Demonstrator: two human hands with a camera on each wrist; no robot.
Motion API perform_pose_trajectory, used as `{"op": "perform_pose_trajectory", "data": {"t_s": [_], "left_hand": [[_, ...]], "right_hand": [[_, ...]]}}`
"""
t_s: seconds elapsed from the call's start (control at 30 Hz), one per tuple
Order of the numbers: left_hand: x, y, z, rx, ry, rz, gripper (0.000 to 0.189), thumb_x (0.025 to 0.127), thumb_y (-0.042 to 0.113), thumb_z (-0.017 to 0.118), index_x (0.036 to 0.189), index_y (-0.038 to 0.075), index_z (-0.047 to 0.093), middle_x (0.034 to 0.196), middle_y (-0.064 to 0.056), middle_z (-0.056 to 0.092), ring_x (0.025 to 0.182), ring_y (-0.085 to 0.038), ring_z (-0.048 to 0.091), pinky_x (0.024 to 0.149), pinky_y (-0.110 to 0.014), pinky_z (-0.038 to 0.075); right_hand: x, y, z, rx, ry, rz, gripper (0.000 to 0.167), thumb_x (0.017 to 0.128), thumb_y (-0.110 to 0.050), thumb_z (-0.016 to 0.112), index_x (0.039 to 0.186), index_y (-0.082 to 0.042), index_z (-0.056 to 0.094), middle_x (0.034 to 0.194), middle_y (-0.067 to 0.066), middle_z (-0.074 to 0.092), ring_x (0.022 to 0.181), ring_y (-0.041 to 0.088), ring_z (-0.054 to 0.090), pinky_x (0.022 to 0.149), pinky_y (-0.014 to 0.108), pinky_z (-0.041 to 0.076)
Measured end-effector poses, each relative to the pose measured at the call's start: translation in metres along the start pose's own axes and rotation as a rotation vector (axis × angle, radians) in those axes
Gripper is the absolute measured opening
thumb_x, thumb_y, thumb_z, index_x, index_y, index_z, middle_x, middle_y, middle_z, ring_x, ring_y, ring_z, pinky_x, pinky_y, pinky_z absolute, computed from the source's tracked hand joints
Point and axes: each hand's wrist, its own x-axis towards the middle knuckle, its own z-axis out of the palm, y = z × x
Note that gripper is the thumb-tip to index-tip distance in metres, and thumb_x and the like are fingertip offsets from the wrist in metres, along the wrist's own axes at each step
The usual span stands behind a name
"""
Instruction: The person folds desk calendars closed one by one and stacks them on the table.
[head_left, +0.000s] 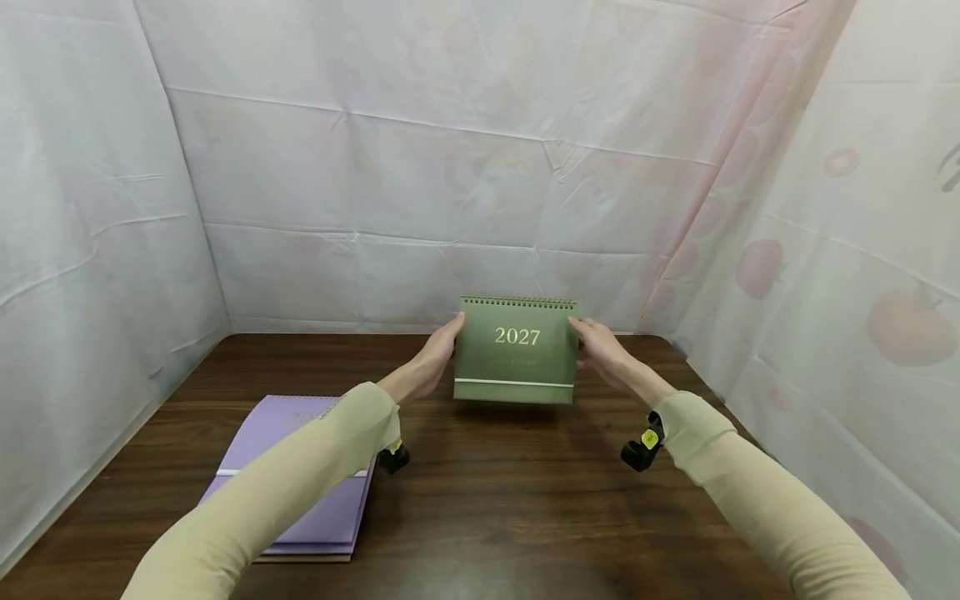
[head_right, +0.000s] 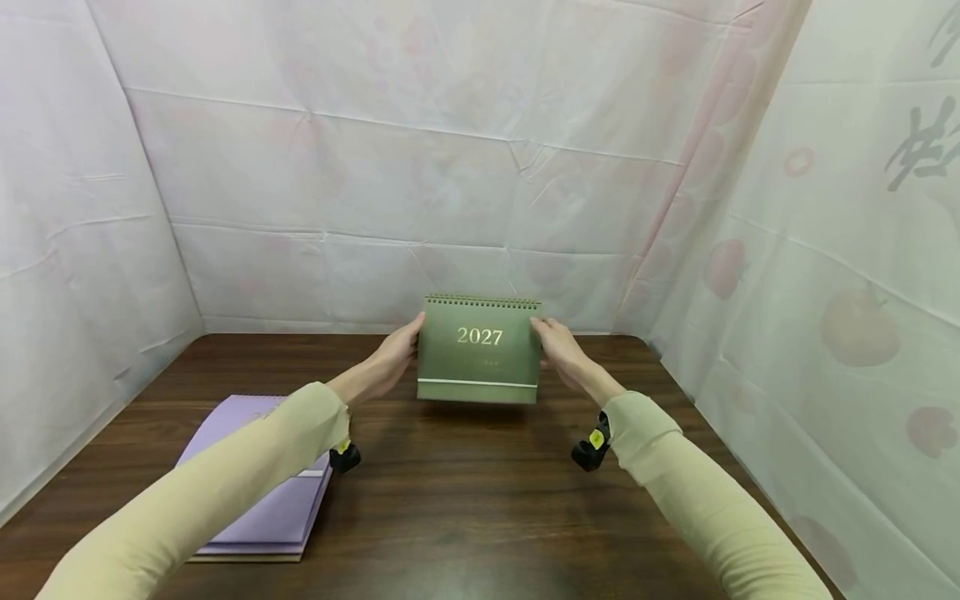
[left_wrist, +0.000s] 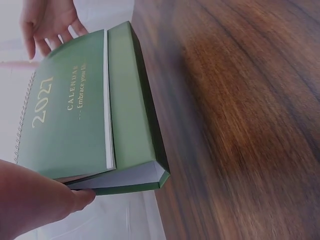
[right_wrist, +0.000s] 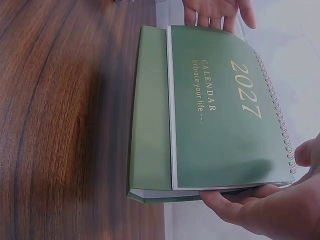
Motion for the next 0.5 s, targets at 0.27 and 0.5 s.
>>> {"op": "perform_pose_trajectory", "data": {"t_s": [0.27, 0.5], "left_hand": [[-0.010, -0.001, -0.004, -0.006, -0.008, 0.003, 0.062, 0.105, 0.048, 0.025, 0.156, 0.018, 0.009, 0.165, 0.002, 0.002, 0.152, -0.020, -0.004, 0.124, -0.045, 0.005], [-0.020, 0.000, -0.007, 0.029, -0.023, 0.005, 0.061, 0.104, 0.050, 0.022, 0.156, 0.019, 0.014, 0.164, 0.001, 0.007, 0.152, -0.021, 0.000, 0.124, -0.046, 0.007]], "right_hand": [[-0.009, -0.002, 0.004, -0.031, -0.036, -0.017, 0.063, 0.106, -0.040, 0.026, 0.151, 0.004, 0.018, 0.155, 0.026, 0.023, 0.144, 0.041, 0.026, 0.106, 0.056, 0.040], [-0.015, -0.013, 0.006, -0.047, -0.051, -0.001, 0.062, 0.106, -0.042, 0.026, 0.148, 0.003, 0.028, 0.151, 0.026, 0.032, 0.135, 0.043, 0.040, 0.102, 0.054, 0.046]]}}
